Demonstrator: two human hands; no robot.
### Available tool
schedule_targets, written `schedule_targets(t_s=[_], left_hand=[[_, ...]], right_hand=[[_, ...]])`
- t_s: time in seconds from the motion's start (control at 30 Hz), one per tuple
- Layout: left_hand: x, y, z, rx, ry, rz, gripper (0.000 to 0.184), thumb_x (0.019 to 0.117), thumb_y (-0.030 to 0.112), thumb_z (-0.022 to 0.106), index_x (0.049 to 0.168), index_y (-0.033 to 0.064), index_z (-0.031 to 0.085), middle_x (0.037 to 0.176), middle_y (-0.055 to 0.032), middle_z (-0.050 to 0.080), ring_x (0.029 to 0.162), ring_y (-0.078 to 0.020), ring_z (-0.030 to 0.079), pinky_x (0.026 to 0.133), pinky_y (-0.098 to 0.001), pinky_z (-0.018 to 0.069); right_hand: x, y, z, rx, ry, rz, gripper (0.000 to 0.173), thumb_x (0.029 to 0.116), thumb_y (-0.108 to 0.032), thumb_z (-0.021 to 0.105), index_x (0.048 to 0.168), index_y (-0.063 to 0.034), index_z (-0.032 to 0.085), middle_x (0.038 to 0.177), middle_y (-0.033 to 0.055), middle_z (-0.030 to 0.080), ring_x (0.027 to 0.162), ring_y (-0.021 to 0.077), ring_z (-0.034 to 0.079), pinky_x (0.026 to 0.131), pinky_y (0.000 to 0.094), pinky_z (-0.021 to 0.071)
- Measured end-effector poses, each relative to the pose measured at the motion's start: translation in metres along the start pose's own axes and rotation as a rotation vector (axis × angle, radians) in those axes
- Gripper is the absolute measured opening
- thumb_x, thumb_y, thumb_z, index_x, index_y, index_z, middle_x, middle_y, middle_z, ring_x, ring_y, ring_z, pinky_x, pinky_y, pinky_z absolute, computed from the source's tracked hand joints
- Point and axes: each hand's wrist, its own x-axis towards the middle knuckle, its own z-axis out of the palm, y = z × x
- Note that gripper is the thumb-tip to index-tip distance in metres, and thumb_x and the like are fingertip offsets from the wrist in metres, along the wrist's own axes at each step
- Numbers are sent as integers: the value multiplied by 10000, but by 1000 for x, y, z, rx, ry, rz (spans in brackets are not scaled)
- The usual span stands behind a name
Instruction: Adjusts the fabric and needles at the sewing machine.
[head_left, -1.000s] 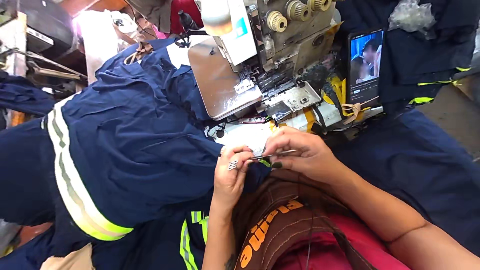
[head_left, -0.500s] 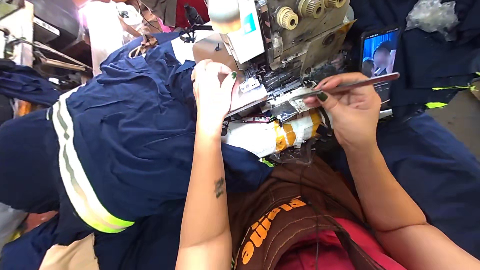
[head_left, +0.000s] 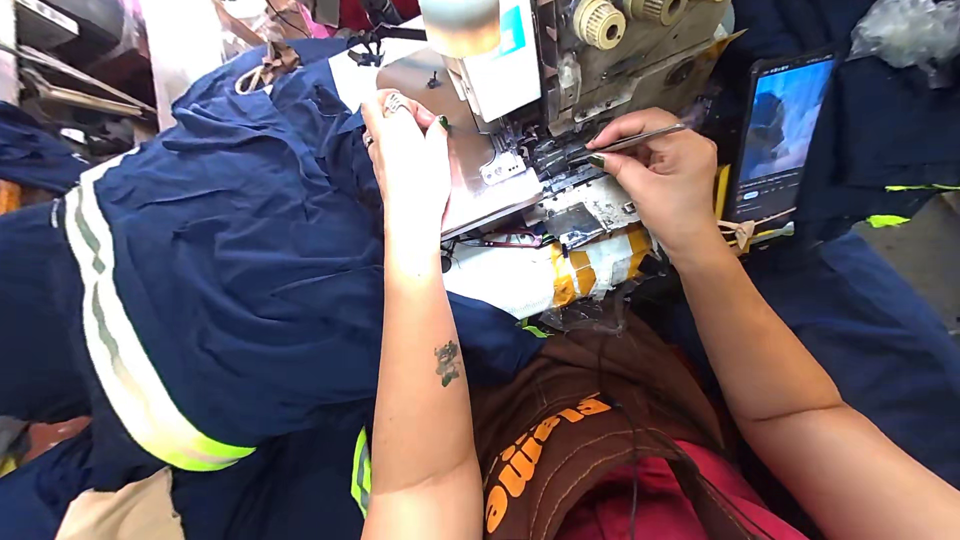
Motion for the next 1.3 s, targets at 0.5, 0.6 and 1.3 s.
schedule_targets(t_s=[0.5,0.6,1.3], left_hand=[[-1,-1,1,-23,17,8,253,1006,203,563,1158,6,608,1469,-195,463,1343,-283,478,1087,-414,409],[-1,-1,1,-4,6,6,268,1015,213,551,1172,2,603,1482,-193,448,1350,-278,472,1093,-411,408],[-8,5,-5,-12,165,-25,284,971,53,515,1216,-22,636,1408,-219,522,1325,-313,494,1099,-437,403]], right_hand=[[-1,1,7,-171,-40,33,140,940,-9,683,1065,-32,740,1032,82,742,908,85,707,831,240,590],[-1,3,7,-176,-47,11,138,939,0,679,1051,-36,751,1036,86,746,921,96,713,841,248,595],[7,-29,-6,623,187,28,234,859,152,696,987,-40,655,919,92,762,771,186,751,696,329,650]])
